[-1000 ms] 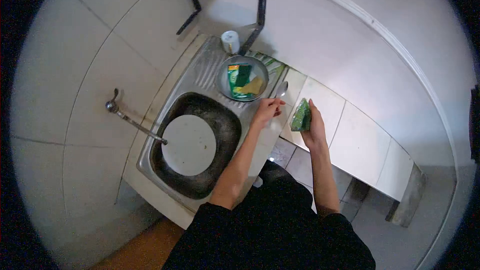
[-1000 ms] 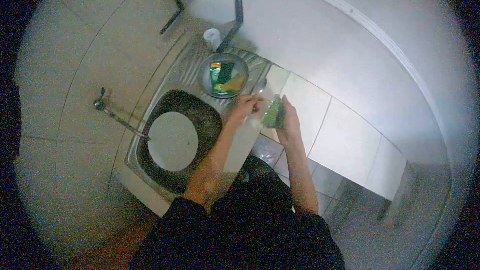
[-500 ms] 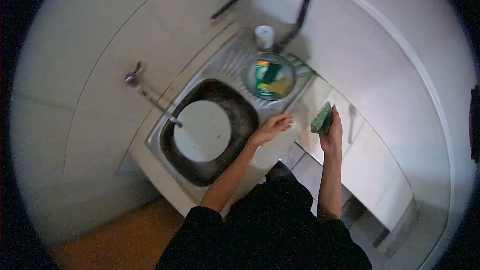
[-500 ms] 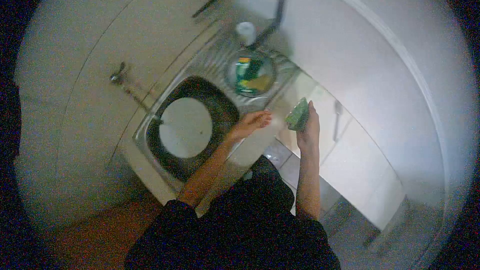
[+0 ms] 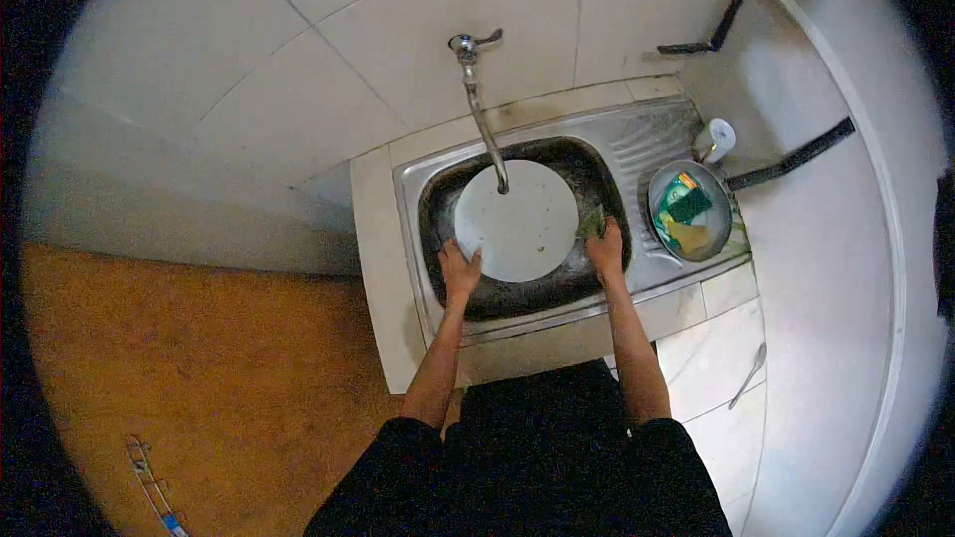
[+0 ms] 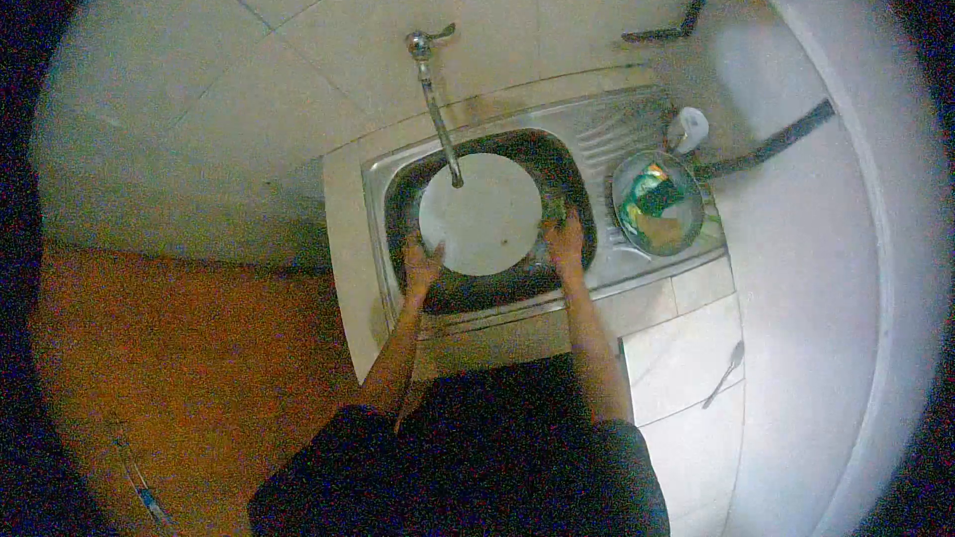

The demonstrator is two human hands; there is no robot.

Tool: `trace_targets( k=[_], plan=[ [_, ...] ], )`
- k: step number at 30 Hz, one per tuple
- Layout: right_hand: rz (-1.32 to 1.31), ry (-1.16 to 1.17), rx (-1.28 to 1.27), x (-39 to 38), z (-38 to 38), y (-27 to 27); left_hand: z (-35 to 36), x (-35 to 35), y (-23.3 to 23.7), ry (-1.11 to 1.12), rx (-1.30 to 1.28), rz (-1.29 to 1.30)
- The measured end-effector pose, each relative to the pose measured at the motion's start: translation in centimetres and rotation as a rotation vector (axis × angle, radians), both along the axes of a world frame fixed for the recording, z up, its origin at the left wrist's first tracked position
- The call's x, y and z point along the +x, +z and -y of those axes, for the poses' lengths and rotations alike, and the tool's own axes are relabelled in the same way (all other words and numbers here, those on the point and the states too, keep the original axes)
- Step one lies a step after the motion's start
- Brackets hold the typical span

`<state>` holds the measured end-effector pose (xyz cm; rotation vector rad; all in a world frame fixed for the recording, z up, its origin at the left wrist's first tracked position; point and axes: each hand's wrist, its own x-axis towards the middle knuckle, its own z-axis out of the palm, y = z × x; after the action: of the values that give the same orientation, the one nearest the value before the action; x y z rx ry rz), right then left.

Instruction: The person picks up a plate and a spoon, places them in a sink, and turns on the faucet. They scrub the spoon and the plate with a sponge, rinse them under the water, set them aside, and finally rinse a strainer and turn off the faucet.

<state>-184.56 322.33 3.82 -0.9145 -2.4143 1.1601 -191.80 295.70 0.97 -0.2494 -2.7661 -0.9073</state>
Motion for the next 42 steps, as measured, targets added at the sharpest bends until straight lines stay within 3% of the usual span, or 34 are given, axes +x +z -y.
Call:
trace_targets(
  k=[1,3,6,8,10,12,14,16,17,20,21,26,30,32,35,37,38,40,42],
  plan=[
    [-0.088,0.01,0.01,-0.4,0.0,0.1,0.0,0.0,0.0,0.018,0.009,0.004],
    [-0.048,0.062,-0.004,-1.3,0.3,0.4,-0.1,-0.4,0.0,0.09,0.229,0.264],
    [-0.029,0.115,-0.053,-2.1,0.7,0.7,-0.2,-1.6,-1.2,0.154,0.057,0.197],
    [-0.051,0.133,-0.086,-2.4,0.9,0.0,-0.1,-2.0,-1.4,0.135,0.077,0.219],
    [-0.045,0.067,0.094,-2.6,1.0,-1.7,0.1,-2.5,-1.6,0.114,0.095,0.237],
    [-0.126,0.072,0.119,-2.7,1.0,-2.4,0.4,-2.6,-2.1,0.044,0.298,0.26],
    [-0.196,0.077,0.142,-3.1,1.3,-1.8,-0.1,-1.6,0.1,0.097,0.226,0.26],
    [0.088,0.082,-0.032,-3.4,1.9,0.6,-0.1,-1.1,0.6,0.148,0.149,0.264],
    [0.094,0.085,-0.033,-3.5,1.8,0.6,0.0,-0.8,0.4,0.158,0.229,0.283],
    [0.036,0.096,-0.149,-3.6,0.8,-0.1,0.6,-0.8,-3.3,0.139,0.423,0.279],
    [0.023,0.107,-0.096,-3.9,0.9,-0.9,0.6,-0.8,-2.9,0.114,0.536,0.252],
    [-0.049,0.122,-0.044,-3.8,0.9,-2.5,0.1,0.6,-0.8,0.156,0.578,0.26],
    [-0.037,0.168,-0.259,-3.5,1.4,-2.0,0.8,1.0,-0.9,0.167,0.541,0.281],
    [-0.019,0.167,-0.307,-3.5,1.6,-2.0,0.3,1.4,1.7,0.179,0.574,0.291],
    [-0.08,0.209,-0.135,-3.5,1.3,-5.2,0.1,1.6,2.3,0.195,0.645,0.3],
    [-0.12,0.104,-0.446,-3.3,1.7,-4.0,-0.2,1.8,2.3,0.195,0.684,0.303],
    [-0.118,0.101,-0.445,-3.2,1.7,-3.4,-0.5,1.9,2.2,0.263,0.691,0.292],
    [-0.036,0.234,-0.112,-3.1,1.8,-2.1,-0.9,1.8,3.1,0.332,0.698,0.281],
    [-0.076,0.294,-0.15,-3.5,1.1,-7.1,-0.9,1.2,4.0,0.35,0.86,0.483]
  ],
)
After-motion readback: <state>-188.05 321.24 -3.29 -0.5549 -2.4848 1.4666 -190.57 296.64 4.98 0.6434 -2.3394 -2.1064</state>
